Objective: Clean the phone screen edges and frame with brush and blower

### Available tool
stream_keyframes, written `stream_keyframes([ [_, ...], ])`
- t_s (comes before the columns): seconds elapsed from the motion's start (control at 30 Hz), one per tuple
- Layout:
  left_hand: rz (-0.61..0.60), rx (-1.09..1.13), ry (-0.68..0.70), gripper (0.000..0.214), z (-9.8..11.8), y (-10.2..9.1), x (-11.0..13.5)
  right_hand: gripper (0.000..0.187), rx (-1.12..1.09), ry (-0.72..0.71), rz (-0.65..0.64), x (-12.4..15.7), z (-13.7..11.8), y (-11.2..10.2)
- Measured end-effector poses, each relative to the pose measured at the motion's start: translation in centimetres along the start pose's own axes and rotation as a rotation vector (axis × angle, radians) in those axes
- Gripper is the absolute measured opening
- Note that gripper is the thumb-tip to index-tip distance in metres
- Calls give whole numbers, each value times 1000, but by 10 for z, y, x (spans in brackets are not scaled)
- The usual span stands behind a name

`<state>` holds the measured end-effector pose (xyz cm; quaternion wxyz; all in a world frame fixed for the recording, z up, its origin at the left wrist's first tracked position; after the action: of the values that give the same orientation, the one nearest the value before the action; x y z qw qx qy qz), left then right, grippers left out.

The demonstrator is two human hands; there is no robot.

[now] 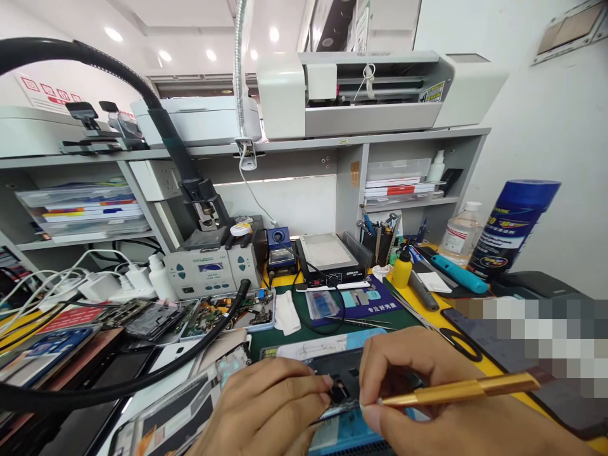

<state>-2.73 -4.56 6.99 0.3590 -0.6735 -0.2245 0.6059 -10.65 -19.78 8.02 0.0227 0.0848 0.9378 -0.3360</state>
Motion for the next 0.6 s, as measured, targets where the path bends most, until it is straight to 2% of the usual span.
stream_keyframes([
  [0.1,4,-10,-26,21,0,1,1,6,3,-38,3,1,0,1],
  [0.27,23,82,27,26,2,1,3,4,-62,-100,-2,0,1,2],
  [0.6,-39,125,29,33,-1,10,10,6,-140,-80,-43,-3,1,3],
])
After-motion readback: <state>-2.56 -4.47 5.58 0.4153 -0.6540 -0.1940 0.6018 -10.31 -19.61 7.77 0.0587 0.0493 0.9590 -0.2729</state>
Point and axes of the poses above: each hand's wrist, its own x-axis away from the middle knuckle, its own y-axis out of the palm, z = x × y, the point moved 7 cm from there along -x, towards the middle knuckle, and after that the axes turned 4 degrees about y, right-handed, at the moved point
